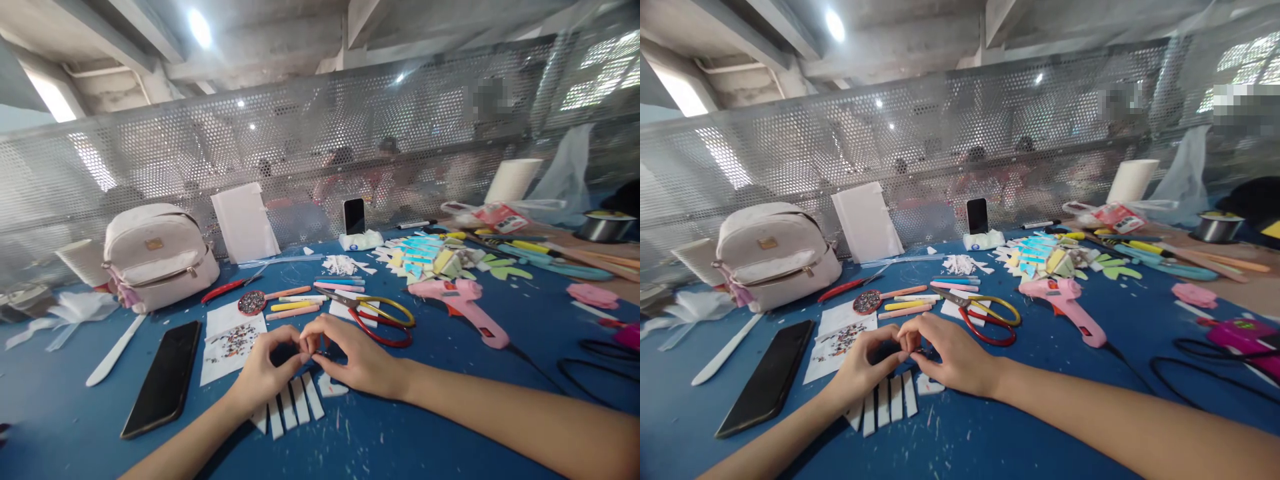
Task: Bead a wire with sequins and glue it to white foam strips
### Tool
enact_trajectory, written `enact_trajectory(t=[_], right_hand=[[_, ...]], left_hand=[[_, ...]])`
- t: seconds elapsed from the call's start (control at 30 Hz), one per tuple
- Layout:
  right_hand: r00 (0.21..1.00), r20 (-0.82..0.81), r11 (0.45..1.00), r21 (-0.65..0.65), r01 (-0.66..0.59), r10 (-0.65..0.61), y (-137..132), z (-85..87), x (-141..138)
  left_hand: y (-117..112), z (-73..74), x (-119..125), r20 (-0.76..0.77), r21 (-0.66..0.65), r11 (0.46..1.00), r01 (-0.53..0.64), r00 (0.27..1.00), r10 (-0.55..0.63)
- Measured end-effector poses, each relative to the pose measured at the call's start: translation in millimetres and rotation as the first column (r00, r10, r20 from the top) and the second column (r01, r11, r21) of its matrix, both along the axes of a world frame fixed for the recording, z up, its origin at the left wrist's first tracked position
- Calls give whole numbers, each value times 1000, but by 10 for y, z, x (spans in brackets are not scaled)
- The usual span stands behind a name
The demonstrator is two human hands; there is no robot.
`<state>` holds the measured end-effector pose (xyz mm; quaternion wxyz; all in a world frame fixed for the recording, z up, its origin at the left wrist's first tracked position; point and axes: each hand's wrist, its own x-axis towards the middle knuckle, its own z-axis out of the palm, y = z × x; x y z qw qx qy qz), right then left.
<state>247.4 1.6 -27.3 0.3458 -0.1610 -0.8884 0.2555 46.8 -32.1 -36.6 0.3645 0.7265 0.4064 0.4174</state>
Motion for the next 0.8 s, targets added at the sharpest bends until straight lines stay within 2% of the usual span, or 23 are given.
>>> enact_trajectory(t=[0.47, 0.8], right_hand=[[998, 51, 999, 18, -35, 34, 19, -20, 16], [993, 92, 997, -22, -68, 70, 16, -14, 30]], left_hand=[[-3, 16, 2, -5, -35, 997, 63, 998, -63], [8, 8, 5, 6, -24, 997, 73, 997, -73]])
